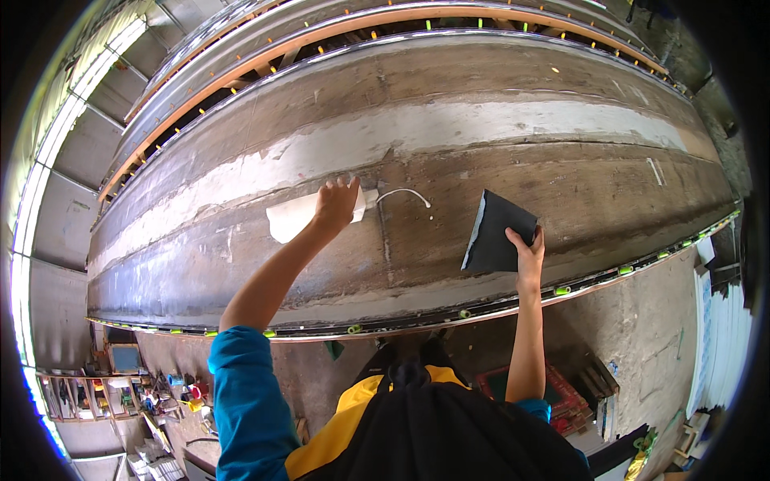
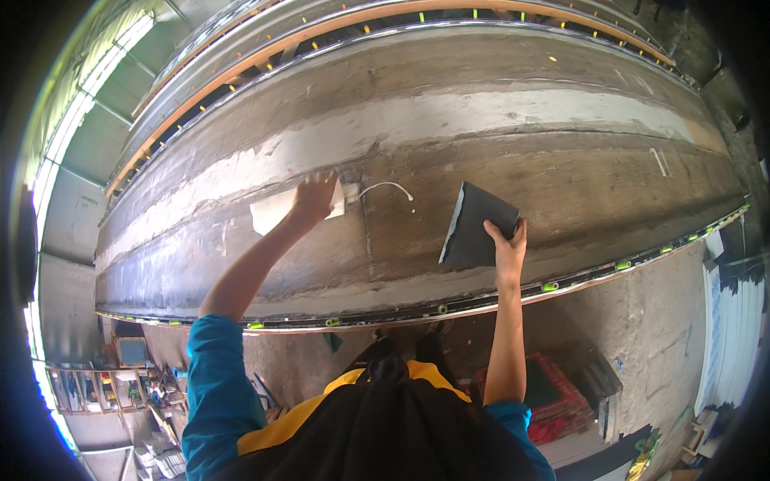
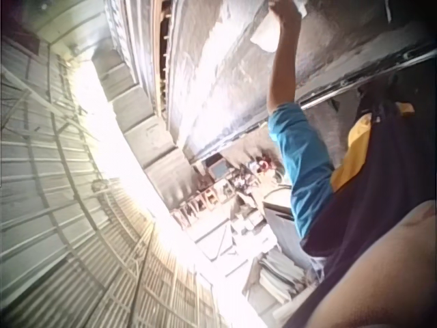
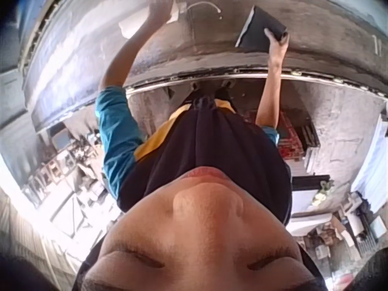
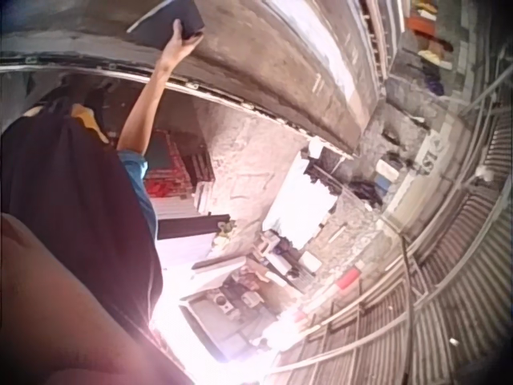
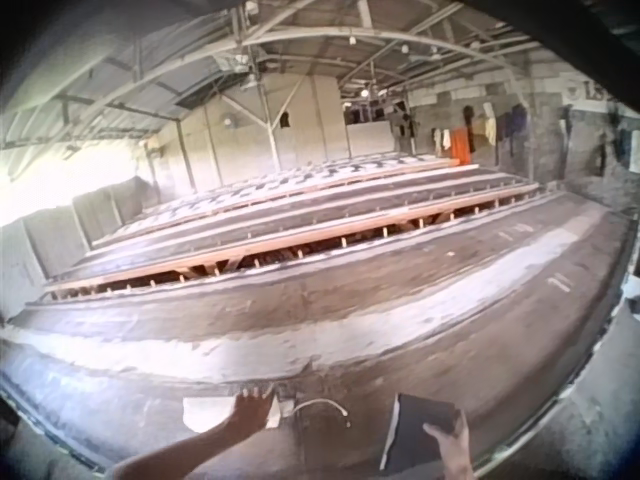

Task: The person pours a white liquid from a plastic bottle onto a large curved wooden surface and spreads it with a rectangular block. The person repeatedly pours the liquid and uses the block to smooth it across the wood grain.

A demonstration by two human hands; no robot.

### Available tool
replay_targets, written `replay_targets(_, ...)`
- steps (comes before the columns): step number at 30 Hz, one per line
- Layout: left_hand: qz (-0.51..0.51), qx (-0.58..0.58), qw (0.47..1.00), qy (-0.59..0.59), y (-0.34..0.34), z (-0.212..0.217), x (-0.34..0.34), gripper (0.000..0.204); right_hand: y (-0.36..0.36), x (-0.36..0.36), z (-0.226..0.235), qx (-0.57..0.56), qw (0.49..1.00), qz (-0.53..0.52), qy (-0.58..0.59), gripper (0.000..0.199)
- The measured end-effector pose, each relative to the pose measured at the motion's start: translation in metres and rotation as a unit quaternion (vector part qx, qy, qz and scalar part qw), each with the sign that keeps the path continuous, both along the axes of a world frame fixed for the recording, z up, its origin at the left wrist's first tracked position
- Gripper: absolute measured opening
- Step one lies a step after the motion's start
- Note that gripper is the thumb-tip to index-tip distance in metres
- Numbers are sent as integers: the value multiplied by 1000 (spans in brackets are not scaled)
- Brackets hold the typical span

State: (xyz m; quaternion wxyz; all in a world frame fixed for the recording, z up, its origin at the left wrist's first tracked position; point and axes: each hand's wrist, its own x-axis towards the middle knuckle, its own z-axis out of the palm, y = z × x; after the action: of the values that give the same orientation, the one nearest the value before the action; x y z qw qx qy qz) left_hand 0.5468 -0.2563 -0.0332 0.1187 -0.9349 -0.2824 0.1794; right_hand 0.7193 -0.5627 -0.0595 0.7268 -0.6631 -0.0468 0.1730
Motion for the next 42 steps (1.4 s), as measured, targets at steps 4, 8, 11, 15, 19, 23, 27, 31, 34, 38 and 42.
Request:
replay_targets(4, -35, -28, 999, 32, -14, 4, -44, 79, 18, -26, 8, -6, 1000, -1, -7, 42)
replay_targets(8, -74, -97, 992, -21, -34, 1, -69, 80, 30, -40, -2, -6, 999, 25, -34, 38)
replay_targets(11, -110, -133, 980, -98, -48, -3, -71, 71, 39, -57, -5, -47, 995, 13, -89, 37)
replay_targets(15, -101, -157, 970, -157, -50, -2, -70, 66, 47, -80, -5, -194, 954, 13, -227, 43)
replay_targets(19, -50, -172, 951, -253, -27, 7, -75, 64, 59, -78, -7, -313, 883, 55, -345, 55)
replay_targets(23, 5, -167, 919, -358, 4, 27, -103, 67, 107, -93, 18, -418, 833, 173, -318, 60)
replay_targets(27, 121, -205, 876, -419, 30, 59, -138, 70, 148, -117, 6, -542, 750, 199, -322, 64)
replay_targets(31, 162, -193, 773, -583, 52, 51, -195, 71, 178, -159, -9, -546, 744, 206, -324, 54)
replay_targets(34, 173, -175, 732, -636, 53, 53, -223, 69, 213, -203, -5, -512, 744, 275, -329, 50)
replay_targets(38, 185, -135, 698, -678, 53, 38, -253, 65, 243, -222, -7, -464, 729, 316, -393, 46)
replay_targets(42, 195, -166, 643, -722, 56, 25, -270, 64, 221, -145, -26, -371, 824, 217, -370, 58)
